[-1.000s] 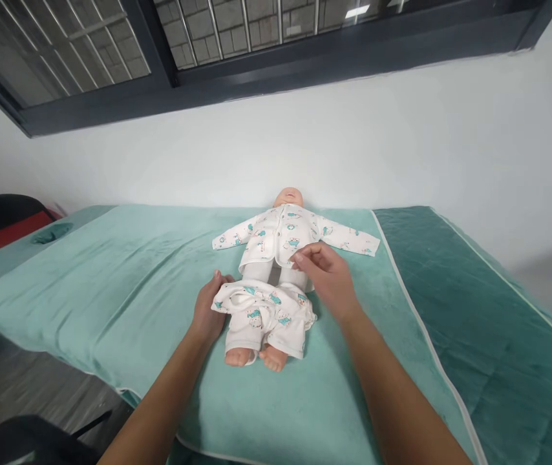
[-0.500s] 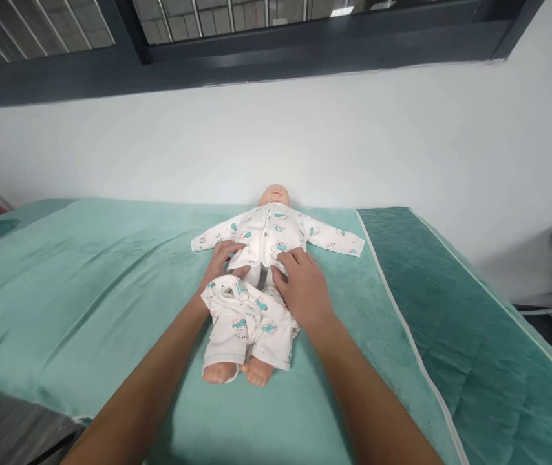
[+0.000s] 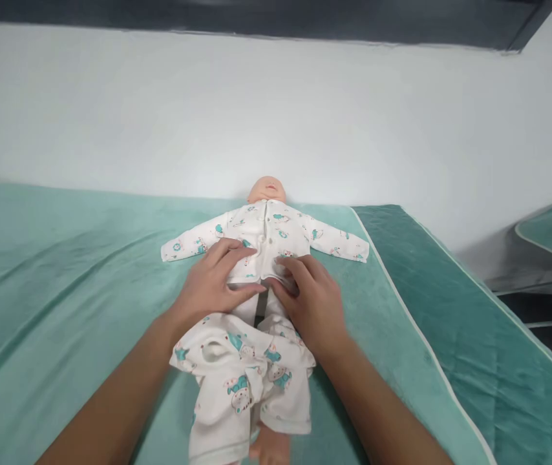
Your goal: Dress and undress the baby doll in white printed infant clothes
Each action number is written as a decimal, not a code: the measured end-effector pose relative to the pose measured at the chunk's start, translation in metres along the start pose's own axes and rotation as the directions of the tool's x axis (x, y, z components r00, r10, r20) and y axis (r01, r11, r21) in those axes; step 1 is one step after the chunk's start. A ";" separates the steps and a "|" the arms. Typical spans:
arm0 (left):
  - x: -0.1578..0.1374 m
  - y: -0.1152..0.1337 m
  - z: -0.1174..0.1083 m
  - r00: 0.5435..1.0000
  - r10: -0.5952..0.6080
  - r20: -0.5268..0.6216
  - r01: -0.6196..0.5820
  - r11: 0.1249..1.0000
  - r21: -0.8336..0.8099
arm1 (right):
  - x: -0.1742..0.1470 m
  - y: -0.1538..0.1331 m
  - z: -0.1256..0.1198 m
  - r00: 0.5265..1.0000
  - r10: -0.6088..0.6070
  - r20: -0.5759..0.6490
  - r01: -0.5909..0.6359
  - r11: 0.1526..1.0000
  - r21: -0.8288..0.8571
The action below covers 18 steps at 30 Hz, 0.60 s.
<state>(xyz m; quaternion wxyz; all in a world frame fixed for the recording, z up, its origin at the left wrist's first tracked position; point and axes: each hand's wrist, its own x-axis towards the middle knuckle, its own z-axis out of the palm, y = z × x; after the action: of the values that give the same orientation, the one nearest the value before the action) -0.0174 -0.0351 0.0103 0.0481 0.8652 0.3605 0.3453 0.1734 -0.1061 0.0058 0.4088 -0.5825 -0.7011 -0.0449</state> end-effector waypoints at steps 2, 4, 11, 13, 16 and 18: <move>-0.005 0.001 -0.001 0.999 0.000 0.034 0.001 1.000 -0.028 | 0.001 0.000 0.001 0.999 0.036 -0.040 -0.036 0.999 0.009; -0.009 0.003 -0.002 0.999 -0.014 0.033 0.015 1.000 -0.026 | 0.000 0.001 0.003 0.990 0.115 -0.082 -0.113 0.993 0.034; -0.012 0.005 -0.009 0.993 -0.106 -0.047 0.104 0.994 -0.029 | -0.005 0.007 0.008 0.923 0.316 -0.220 -0.295 0.948 0.122; -0.010 0.003 -0.011 0.968 -0.227 -0.104 0.209 0.964 -0.165 | -0.004 0.007 0.008 0.922 0.323 -0.212 -0.295 0.943 0.152; -0.005 -0.006 -0.010 0.865 -0.481 -0.139 0.394 0.825 -0.406 | -0.002 0.007 0.008 0.945 0.293 -0.143 -0.270 0.949 0.161; -0.002 -0.014 -0.007 0.777 -0.615 -0.133 0.447 0.689 -0.570 | -0.001 0.007 0.007 0.963 0.247 -0.109 -0.232 0.963 0.135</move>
<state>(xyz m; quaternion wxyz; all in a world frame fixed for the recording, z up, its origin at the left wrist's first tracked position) -0.0314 -0.0276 0.0099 0.3155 0.6097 0.4968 0.5309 0.1760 -0.1009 -0.0023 0.4888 -0.6334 -0.5998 0.0109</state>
